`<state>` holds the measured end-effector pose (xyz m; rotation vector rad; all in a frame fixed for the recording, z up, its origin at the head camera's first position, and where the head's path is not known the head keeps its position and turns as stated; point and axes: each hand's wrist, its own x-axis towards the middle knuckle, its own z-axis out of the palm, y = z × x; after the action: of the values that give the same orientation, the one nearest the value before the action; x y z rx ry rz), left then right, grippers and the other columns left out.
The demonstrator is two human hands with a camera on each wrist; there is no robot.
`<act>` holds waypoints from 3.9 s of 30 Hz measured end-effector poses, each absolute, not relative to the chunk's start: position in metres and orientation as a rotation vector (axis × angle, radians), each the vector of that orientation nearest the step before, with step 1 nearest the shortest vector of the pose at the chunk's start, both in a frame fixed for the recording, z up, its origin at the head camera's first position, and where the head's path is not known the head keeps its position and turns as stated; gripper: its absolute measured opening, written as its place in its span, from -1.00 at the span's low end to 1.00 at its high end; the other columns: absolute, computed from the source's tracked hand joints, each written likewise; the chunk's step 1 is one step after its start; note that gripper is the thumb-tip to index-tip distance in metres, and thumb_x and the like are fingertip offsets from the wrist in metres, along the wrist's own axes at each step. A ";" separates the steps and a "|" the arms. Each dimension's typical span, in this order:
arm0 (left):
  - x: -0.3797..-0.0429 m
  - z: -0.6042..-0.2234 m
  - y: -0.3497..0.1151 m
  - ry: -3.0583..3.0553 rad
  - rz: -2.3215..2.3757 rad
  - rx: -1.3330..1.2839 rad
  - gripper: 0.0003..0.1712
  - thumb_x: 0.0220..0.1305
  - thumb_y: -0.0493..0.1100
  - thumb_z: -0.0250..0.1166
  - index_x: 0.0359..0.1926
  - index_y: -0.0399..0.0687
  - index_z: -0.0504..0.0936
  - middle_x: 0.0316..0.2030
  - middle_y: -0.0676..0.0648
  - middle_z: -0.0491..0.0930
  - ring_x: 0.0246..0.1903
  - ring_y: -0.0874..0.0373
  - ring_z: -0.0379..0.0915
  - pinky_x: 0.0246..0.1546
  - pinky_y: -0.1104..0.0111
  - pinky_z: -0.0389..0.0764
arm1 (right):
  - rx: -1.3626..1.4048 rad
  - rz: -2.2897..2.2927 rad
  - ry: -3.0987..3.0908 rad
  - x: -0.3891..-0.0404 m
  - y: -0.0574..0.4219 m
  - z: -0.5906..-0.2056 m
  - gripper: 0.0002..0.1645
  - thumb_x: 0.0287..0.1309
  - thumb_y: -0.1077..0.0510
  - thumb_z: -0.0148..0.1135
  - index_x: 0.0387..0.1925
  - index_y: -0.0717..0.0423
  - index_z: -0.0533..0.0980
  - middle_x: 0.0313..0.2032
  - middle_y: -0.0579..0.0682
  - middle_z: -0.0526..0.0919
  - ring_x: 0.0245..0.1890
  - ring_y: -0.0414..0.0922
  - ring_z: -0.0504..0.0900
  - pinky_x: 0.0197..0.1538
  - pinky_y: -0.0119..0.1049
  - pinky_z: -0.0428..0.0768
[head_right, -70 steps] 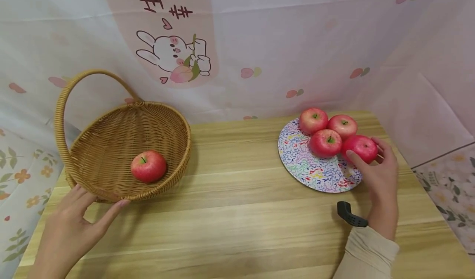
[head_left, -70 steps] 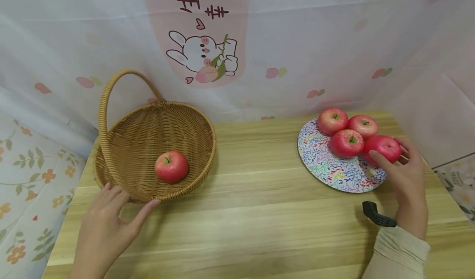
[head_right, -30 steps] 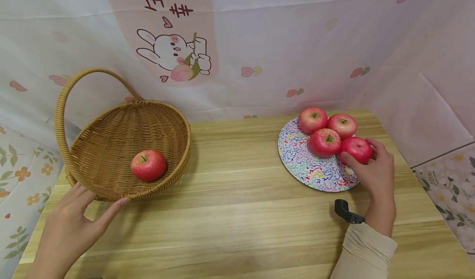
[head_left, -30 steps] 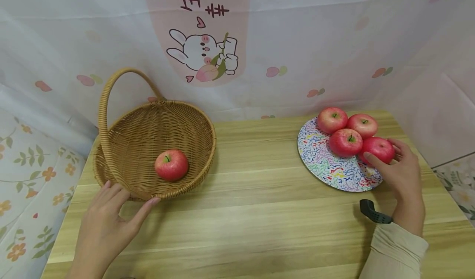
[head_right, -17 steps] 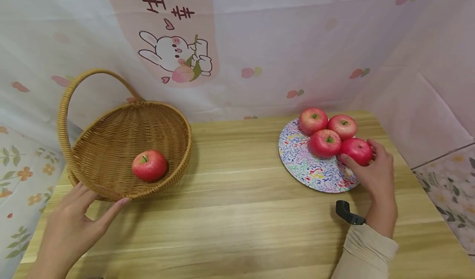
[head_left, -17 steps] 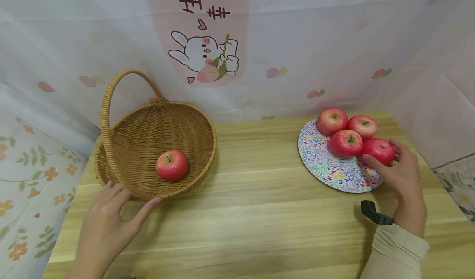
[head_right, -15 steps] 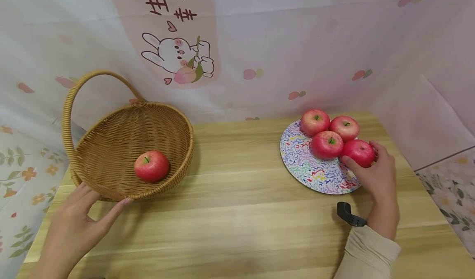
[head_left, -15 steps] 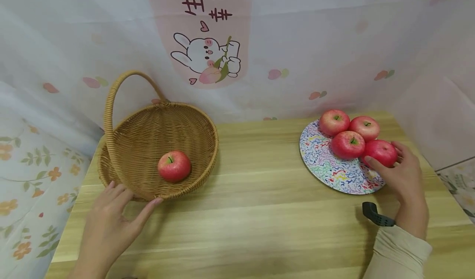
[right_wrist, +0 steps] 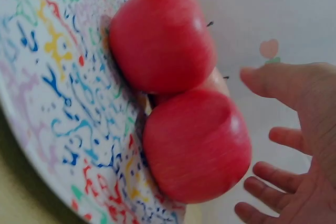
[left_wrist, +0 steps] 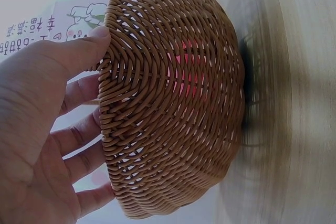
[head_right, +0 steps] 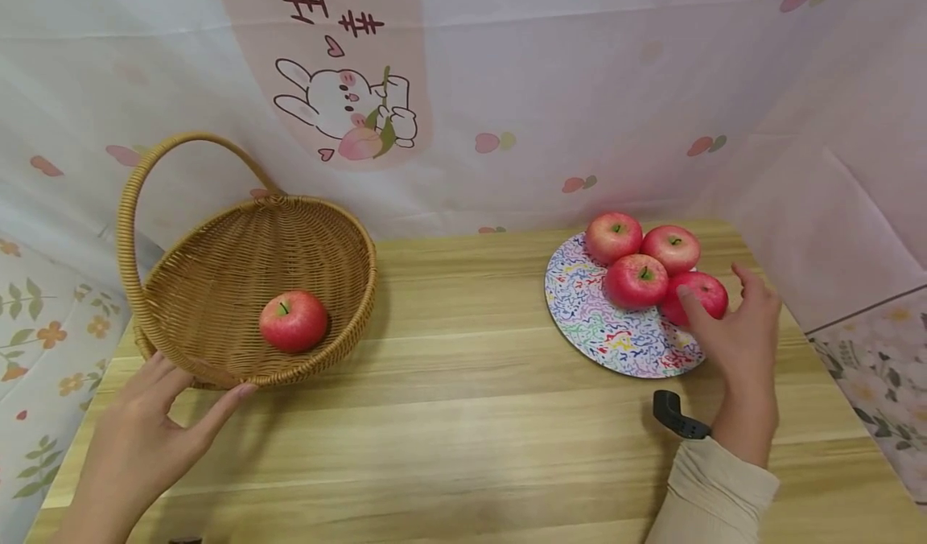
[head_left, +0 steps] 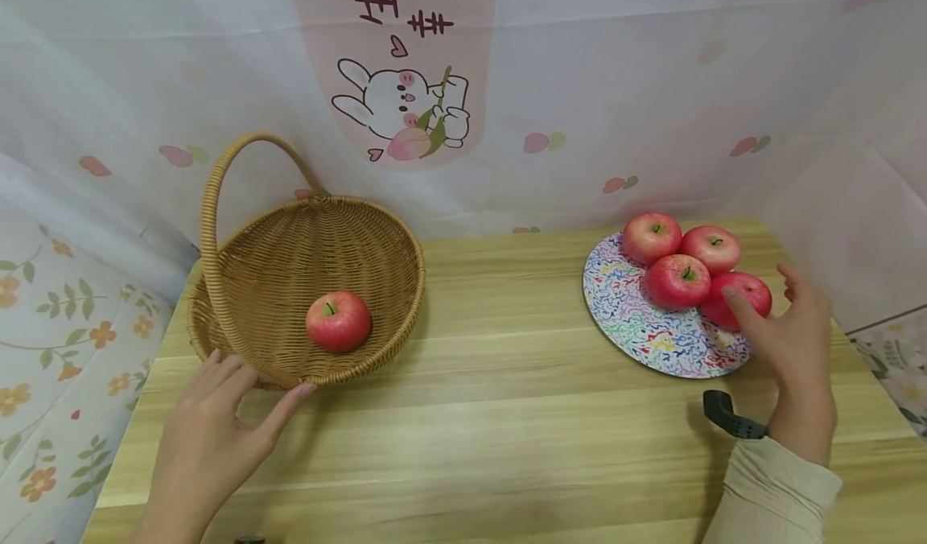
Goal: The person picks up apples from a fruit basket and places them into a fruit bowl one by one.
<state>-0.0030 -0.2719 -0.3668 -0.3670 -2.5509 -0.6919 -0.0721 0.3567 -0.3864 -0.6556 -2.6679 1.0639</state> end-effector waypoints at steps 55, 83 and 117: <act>-0.009 -0.367 -0.271 -2.527 -0.738 -0.386 -0.43 0.23 0.27 0.54 -0.45 -0.16 0.64 -0.40 -0.08 0.68 -0.26 -0.19 0.62 0.51 -0.16 0.37 | 0.537 1.518 -2.491 -0.157 0.160 -0.326 -0.37 0.36 0.21 0.39 0.41 0.10 0.47 0.38 0.03 0.53 0.33 0.00 0.57 0.42 0.01 0.59; -0.005 -0.367 -0.272 -2.556 -0.725 -0.377 -0.39 0.25 0.32 0.49 -0.47 -0.13 0.63 -0.43 -0.05 0.66 -0.28 -0.16 0.61 0.49 -0.17 0.39 | 0.964 1.340 -2.586 -0.176 0.080 -0.317 -0.36 0.32 0.07 0.47 0.37 0.08 0.51 0.28 0.02 0.58 0.25 -0.05 0.56 0.42 -0.15 0.54; -0.009 -0.364 -0.272 -2.566 -0.722 -0.375 -0.51 0.17 0.17 0.59 -0.38 -0.16 0.68 -0.33 -0.10 0.73 -0.19 -0.19 0.65 0.51 -0.13 0.38 | 1.639 0.608 -2.922 -0.210 -0.036 -0.296 -0.31 0.42 -0.14 0.34 0.43 0.07 0.46 0.29 0.04 0.55 0.30 -0.06 0.50 0.38 -0.29 0.48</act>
<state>-0.0090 -0.2718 -0.3641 -0.3752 -2.5656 -0.7222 -0.2100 -0.0356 -0.2960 1.6387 -2.9216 0.6079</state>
